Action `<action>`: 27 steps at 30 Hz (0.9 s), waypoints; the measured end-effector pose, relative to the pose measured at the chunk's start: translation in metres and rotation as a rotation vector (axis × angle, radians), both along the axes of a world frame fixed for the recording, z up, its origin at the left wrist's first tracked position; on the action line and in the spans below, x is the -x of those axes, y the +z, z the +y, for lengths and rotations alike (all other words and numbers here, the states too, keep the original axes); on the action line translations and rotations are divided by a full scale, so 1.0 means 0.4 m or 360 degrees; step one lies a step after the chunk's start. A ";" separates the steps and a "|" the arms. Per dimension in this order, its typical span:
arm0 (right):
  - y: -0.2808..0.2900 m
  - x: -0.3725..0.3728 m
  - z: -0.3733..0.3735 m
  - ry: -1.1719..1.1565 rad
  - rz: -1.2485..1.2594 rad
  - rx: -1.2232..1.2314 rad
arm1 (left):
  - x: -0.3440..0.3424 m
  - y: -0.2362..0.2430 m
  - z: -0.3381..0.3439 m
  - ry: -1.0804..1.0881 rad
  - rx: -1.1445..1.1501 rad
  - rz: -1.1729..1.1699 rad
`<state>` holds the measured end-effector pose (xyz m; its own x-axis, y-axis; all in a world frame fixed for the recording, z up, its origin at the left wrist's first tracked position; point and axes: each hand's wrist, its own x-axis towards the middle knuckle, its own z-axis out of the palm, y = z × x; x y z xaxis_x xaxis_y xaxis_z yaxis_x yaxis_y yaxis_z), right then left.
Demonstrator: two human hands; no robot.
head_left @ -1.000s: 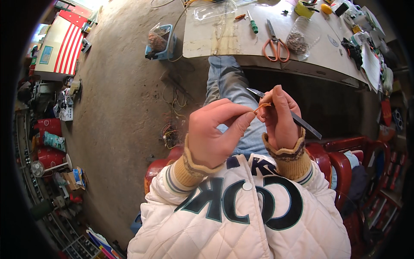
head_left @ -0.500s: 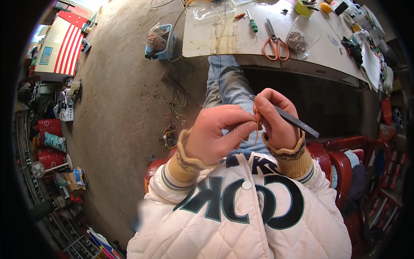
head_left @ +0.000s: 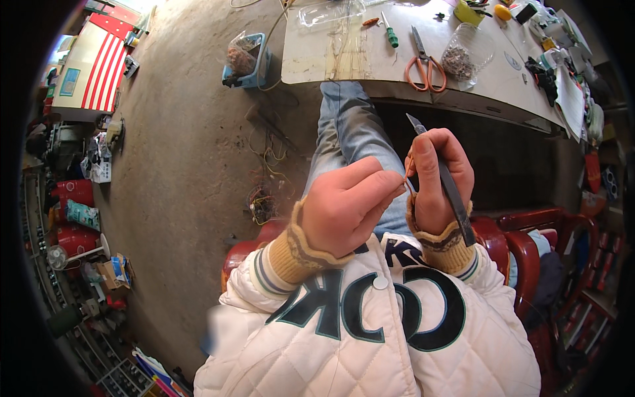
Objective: The person strips insulation from a short orange wire using a utility knife, then uses pliers to crimp a small metal connector onto the stripped end. The person repeats the stripping and crimping steps on another short wire segment.
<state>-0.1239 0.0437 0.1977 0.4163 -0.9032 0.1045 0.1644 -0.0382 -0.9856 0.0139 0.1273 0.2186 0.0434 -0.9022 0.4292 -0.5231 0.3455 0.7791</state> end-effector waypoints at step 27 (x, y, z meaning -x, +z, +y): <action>-0.083 -0.069 -0.022 -0.0116 -0.0064 -0.0454 | -0.011 -0.079 0.016 -0.0016 -0.0189 0.0183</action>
